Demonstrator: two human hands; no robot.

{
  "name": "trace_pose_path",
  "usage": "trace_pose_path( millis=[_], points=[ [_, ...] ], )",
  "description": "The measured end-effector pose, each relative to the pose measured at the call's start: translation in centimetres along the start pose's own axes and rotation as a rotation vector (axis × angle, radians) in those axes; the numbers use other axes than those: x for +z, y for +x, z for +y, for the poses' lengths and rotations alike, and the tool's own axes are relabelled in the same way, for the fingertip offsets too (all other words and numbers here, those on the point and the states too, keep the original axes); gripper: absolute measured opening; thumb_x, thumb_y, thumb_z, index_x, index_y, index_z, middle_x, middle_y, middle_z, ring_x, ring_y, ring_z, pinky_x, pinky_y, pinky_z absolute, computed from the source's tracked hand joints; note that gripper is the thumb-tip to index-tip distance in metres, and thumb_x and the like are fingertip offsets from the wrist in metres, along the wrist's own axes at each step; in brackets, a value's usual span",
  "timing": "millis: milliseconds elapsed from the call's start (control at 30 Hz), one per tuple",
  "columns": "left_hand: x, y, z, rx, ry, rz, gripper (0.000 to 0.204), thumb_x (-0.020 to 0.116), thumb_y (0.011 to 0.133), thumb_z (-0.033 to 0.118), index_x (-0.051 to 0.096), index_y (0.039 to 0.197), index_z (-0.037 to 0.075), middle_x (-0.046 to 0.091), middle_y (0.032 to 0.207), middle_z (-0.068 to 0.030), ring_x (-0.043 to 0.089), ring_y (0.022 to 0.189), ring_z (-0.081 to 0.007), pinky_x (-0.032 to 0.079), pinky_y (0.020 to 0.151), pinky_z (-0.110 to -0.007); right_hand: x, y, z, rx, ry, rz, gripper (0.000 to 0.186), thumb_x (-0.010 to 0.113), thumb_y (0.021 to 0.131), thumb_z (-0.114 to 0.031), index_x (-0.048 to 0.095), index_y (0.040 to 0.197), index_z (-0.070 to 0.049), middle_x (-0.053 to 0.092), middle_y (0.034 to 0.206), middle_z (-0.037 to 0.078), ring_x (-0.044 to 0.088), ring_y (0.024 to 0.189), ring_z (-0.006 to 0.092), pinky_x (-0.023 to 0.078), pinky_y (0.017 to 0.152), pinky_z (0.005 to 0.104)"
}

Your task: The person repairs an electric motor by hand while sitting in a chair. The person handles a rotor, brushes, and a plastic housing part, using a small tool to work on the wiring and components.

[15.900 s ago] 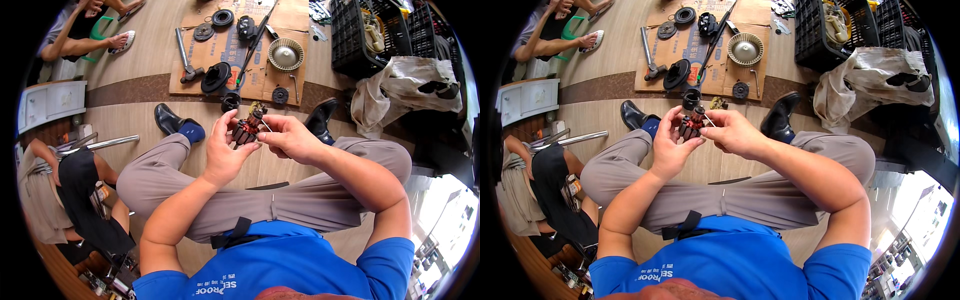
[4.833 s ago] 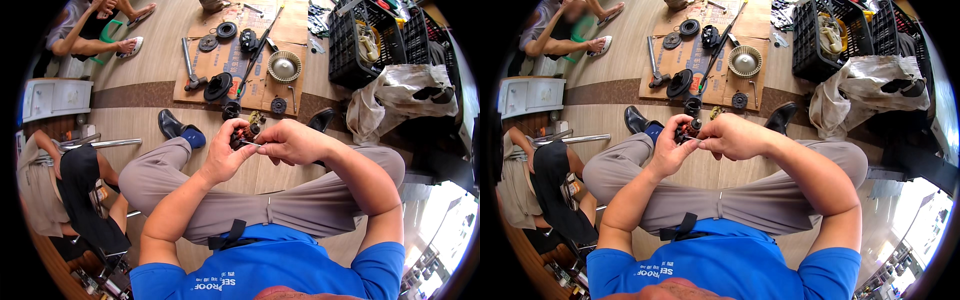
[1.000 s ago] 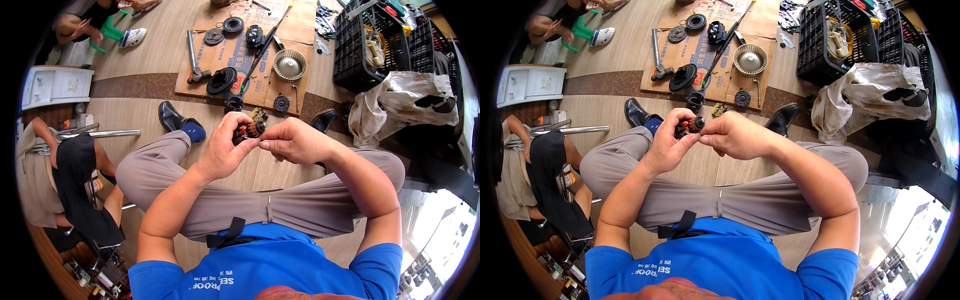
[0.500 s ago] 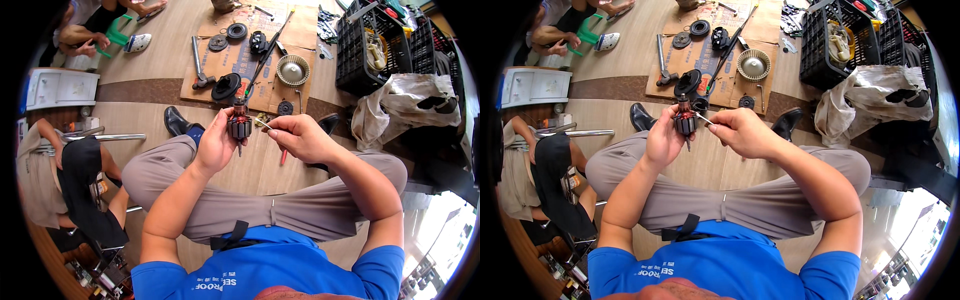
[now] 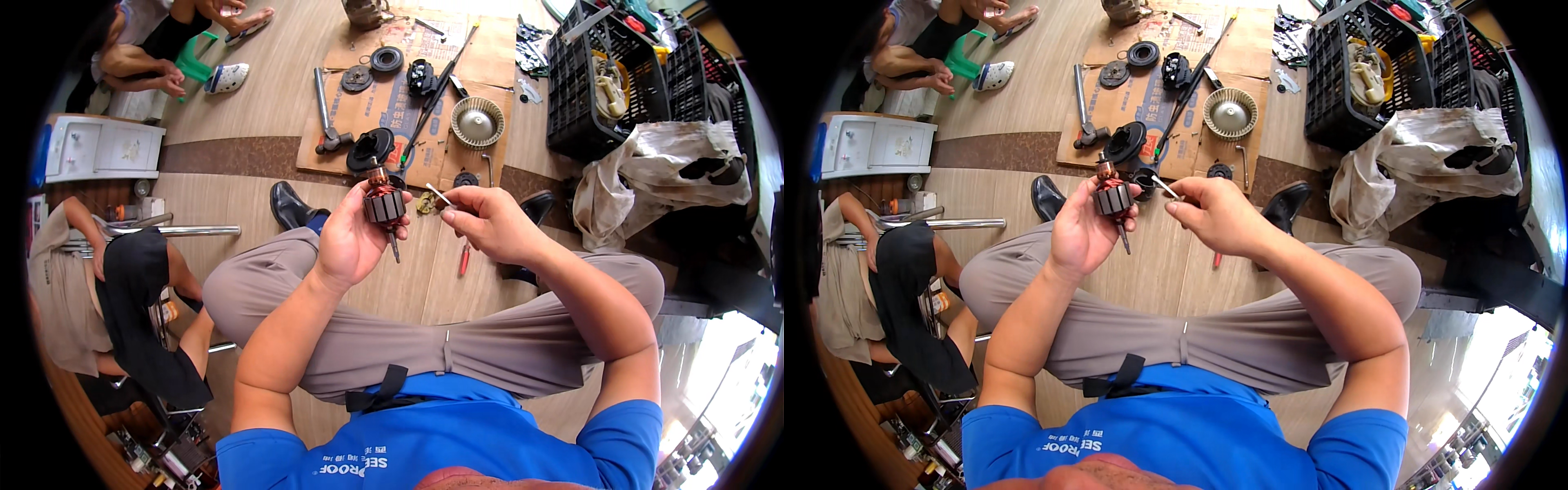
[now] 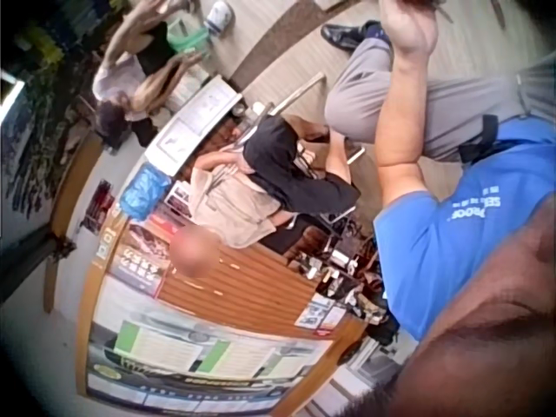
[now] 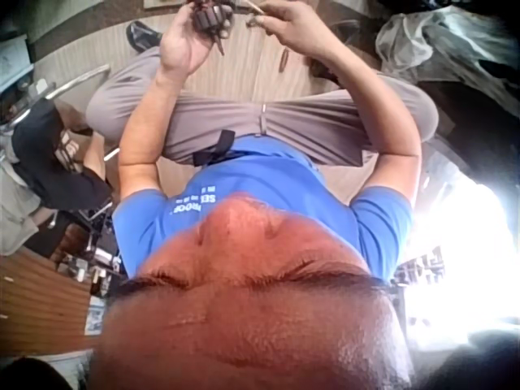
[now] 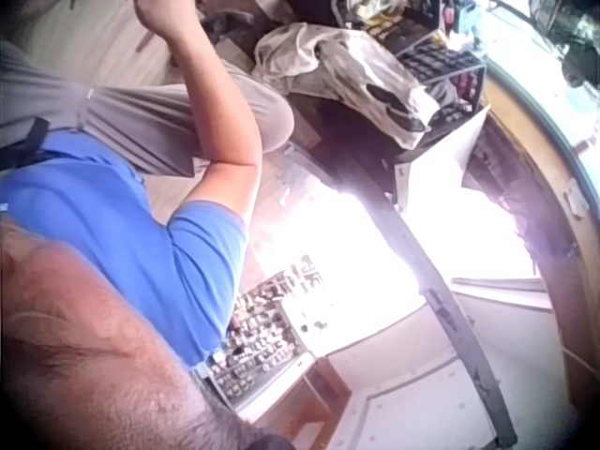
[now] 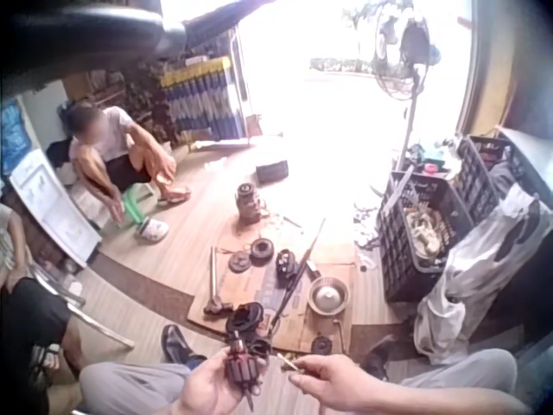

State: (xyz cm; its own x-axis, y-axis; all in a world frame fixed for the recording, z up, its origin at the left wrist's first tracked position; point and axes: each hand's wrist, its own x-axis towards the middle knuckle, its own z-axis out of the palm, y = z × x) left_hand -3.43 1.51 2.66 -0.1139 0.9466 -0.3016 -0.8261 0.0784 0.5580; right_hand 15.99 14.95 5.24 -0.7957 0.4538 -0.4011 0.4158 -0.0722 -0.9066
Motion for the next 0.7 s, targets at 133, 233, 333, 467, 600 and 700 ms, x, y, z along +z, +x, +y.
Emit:
trace_pose_path(
  millis=[133, 233, 333, 467, 600, 700],
  points=[
    [0.0, -0.2, 0.4, -0.005, -0.005, 0.022, 0.040, 0.032, 0.103, 0.040, 0.047, 0.126, 0.010, 0.059, 0.117, -0.0213, 0.060, 0.093, -0.0294, 0.050, 0.075, -0.039, -0.5, 1.3, 1.0, 0.105, 0.114, 0.087, 0.029, 0.061, 0.090, -0.014, 0.061, 0.113, 0.002, 0.057, 0.069, 0.000, 0.052, 0.059, 0.0072, 0.043, 0.052, 0.0255],
    [0.2, -0.2, 0.6, -0.002, 0.004, 0.035, 0.041, 0.033, 0.102, 0.042, 0.048, 0.124, 0.010, 0.060, 0.115, -0.0216, 0.060, 0.091, -0.0293, 0.050, 0.074, -0.039, -1.1, 2.3, 2.4, 0.127, 0.156, 0.135, 0.032, 0.060, 0.087, -0.010, 0.059, 0.117, 0.001, 0.057, 0.071, 0.000, 0.051, 0.057, 0.0068, 0.042, 0.050, 0.0244],
    [0.4, -0.4, 0.9, 0.009, -0.021, 0.040, 0.039, 0.031, 0.103, 0.039, 0.048, 0.123, 0.010, 0.061, 0.113, -0.0191, 0.061, 0.088, -0.0278, 0.051, 0.074, -0.040, -1.8, 4.4, 5.2, 0.178, 0.107, 0.195, 0.032, 0.056, 0.084, -0.004, 0.060, 0.115, 0.000, 0.059, 0.071, 0.003, 0.053, 0.056, 0.0092, 0.044, 0.049, 0.0245],
    [0.6, -0.3, 1.7, 0.075, -0.023, 0.057, 0.040, 0.036, 0.102, 0.041, 0.050, 0.122, 0.010, 0.061, 0.112, -0.0204, 0.061, 0.089, -0.0283, 0.052, 0.074, -0.039, -3.1, 6.5, 13.8, 0.415, -0.081, 0.232, 0.030, 0.049, 0.084, 0.001, 0.061, 0.111, 0.003, 0.064, 0.077, 0.011, 0.065, 0.062, 0.0204, 0.057, 0.051, 0.0343],
    [1.2, -0.7, 3.8, 0.168, -0.044, 0.092, 0.043, 0.037, 0.101, 0.042, 0.051, 0.119, 0.006, 0.060, 0.115, -0.0222, 0.060, 0.091, -0.0295, 0.051, 0.077, -0.039, -3.4, 6.2, 21.3, 0.593, -0.563, 0.163, 0.031, 0.048, 0.080, 0.006, 0.064, 0.107, 0.004, 0.068, 0.091, 0.022, 0.071, 0.073, 0.0323, 0.057, 0.045, 0.0403],
    [1.9, -0.6, 5.0, 0.221, -0.063, 0.090, 0.046, 0.037, 0.101, 0.044, 0.051, 0.118, 0.004, 0.058, 0.117, -0.0237, 0.059, 0.094, -0.0303, 0.049, 0.079, -0.039, -2.8, 8.5, 27.3, 0.502, -0.781, 0.118, 0.030, 0.053, 0.079, -0.001, 0.066, 0.106, -0.001, 0.068, 0.096, 0.023, 0.069, 0.079, 0.0361, 0.058, 0.061, 0.0436]
  ],
)
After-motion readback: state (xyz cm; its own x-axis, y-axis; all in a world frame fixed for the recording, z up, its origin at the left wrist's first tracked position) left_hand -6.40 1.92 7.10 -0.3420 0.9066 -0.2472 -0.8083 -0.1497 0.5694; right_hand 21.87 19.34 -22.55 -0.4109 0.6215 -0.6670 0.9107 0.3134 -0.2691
